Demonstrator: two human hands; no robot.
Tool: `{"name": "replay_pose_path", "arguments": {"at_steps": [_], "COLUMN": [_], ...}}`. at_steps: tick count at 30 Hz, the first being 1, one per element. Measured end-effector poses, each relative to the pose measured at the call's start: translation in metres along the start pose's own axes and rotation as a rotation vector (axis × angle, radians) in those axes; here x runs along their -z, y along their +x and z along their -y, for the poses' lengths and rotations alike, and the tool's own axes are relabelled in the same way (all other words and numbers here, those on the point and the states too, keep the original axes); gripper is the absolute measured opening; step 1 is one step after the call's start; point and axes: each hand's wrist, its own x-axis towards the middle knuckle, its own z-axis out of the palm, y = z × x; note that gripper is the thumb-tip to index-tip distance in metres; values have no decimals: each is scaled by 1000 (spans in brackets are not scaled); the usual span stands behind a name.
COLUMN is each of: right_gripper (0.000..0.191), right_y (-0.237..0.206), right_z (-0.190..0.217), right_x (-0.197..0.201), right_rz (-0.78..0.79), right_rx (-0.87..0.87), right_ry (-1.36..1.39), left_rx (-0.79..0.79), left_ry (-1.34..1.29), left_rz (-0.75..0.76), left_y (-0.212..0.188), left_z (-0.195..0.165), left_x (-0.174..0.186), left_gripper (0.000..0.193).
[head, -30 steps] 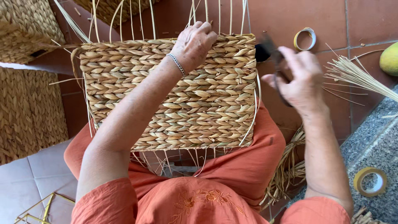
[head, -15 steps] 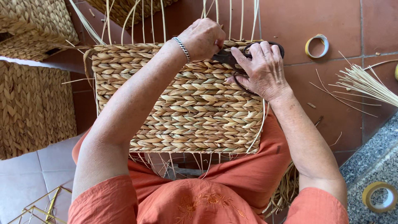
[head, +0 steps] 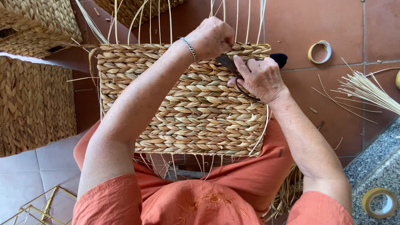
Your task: The person sits on the floor weaving a water hyacinth basket on a bamboo frame, tucking and tightening woven strands around the rim and weaving flat strips along the edge by hand. They then use scissors to trim excess strands and continue weaving and adjusting the basket.
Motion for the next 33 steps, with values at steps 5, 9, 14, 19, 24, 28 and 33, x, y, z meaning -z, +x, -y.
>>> {"name": "replay_pose_path", "arguments": {"at_steps": [5,9,14,19,24,28,33], "right_gripper": [57,53,48,42,38,37,33], "right_y": [-24,-61,-72,-53,-45,-47,-43], "right_z": [-9,-37,-52,-31,-8,7,23], "right_x": [16,18,0,-10,-13,-8,25], "right_rz": [-63,-204,-274,-153,-232,-306,-395], "right_rx": [-357,-735,-973,-1145,-1133,-1108,-1085], "right_ry": [190,498,1017,1128,1211,1225,1257], "left_rx": [-112,161,585,1099,1165,1110,1003], "left_ry": [87,128,477,288,-400,-386,-354], "left_rz": [-366,-556,-724,-304,-506,-554,-710], "left_y": [-35,-134,-254,-302,-313,-327,-355], "left_z": [29,71,106,109,93,80,49], "left_x": [47,113,157,138,115,124,144], "left_gripper": [9,10,18,48,55,49,48]}}
